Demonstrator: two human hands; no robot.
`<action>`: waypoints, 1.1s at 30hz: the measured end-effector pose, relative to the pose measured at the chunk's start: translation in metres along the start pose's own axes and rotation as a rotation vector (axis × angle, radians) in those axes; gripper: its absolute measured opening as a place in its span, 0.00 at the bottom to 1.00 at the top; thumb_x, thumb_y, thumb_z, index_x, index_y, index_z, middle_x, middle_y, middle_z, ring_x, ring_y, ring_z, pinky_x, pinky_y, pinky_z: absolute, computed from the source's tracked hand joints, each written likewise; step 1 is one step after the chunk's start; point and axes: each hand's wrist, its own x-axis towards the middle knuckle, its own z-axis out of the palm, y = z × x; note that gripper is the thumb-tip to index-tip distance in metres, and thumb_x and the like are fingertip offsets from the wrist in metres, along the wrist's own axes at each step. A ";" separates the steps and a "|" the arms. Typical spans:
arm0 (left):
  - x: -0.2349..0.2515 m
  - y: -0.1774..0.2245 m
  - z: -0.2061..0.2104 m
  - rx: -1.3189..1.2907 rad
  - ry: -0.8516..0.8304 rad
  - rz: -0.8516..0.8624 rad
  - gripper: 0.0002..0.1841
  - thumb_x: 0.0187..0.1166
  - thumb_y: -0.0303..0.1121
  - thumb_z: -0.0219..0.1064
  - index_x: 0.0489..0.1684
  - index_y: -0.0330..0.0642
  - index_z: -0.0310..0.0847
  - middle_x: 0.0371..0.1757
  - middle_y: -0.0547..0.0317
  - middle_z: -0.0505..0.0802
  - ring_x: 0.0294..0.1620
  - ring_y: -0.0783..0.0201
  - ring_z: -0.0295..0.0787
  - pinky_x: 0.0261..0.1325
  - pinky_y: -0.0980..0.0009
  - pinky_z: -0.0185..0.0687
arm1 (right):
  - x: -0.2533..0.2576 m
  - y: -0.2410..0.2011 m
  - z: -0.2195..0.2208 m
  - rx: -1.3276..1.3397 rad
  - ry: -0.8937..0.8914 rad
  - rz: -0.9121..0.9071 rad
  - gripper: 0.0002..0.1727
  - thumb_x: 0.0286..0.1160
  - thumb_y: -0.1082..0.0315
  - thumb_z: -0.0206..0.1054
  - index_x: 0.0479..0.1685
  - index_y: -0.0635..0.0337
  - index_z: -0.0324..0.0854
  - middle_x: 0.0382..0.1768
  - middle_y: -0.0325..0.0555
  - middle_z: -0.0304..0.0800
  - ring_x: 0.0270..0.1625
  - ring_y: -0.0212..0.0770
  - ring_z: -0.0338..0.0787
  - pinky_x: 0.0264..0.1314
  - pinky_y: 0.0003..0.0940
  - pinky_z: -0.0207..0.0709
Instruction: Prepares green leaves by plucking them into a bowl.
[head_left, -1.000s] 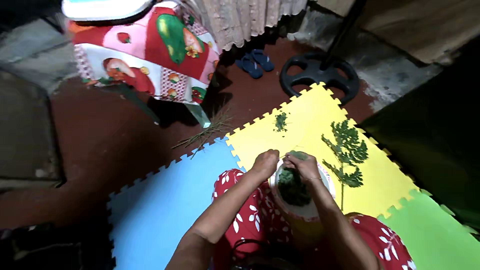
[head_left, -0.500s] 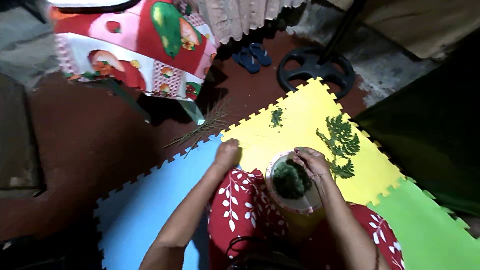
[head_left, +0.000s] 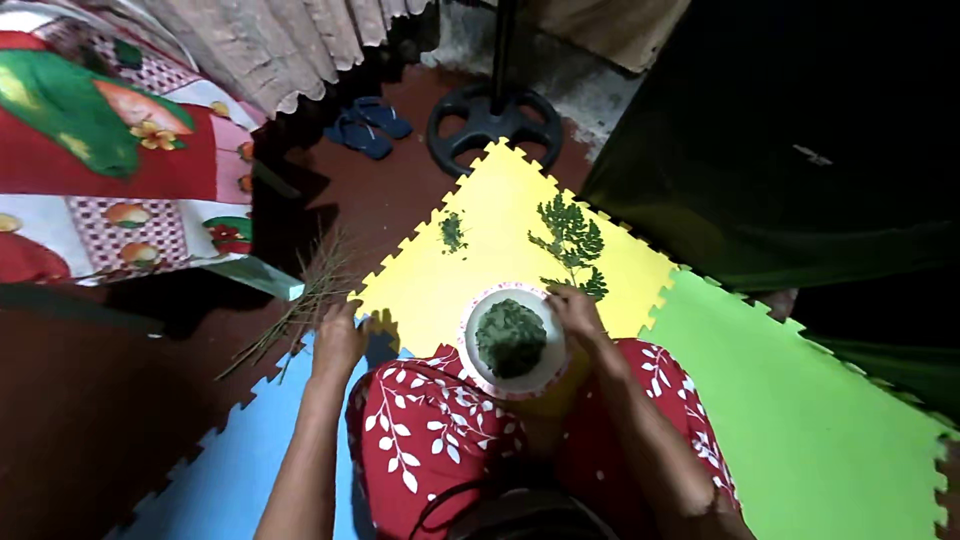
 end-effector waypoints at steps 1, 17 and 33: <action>-0.010 0.012 0.001 -0.054 -0.023 0.036 0.21 0.88 0.30 0.61 0.74 0.24 0.75 0.73 0.25 0.81 0.73 0.30 0.79 0.77 0.38 0.70 | 0.004 0.013 -0.007 -0.011 0.069 0.091 0.20 0.91 0.67 0.54 0.70 0.71 0.80 0.69 0.69 0.83 0.75 0.64 0.81 0.80 0.59 0.68; -0.041 0.179 0.062 -0.494 -0.372 0.386 0.20 0.90 0.30 0.58 0.73 0.26 0.77 0.68 0.35 0.87 0.70 0.50 0.85 0.79 0.57 0.73 | -0.035 -0.041 -0.005 0.842 0.122 -0.064 0.07 0.82 0.78 0.62 0.51 0.76 0.78 0.30 0.41 0.83 0.21 0.24 0.75 0.27 0.19 0.73; -0.077 0.177 0.055 -0.947 -0.242 0.280 0.15 0.90 0.24 0.54 0.66 0.22 0.76 0.52 0.45 0.91 0.45 0.68 0.91 0.54 0.71 0.88 | -0.057 -0.081 -0.006 1.306 0.041 -0.219 0.09 0.79 0.84 0.57 0.35 0.62 0.77 0.19 0.35 0.85 0.19 0.26 0.82 0.28 0.19 0.81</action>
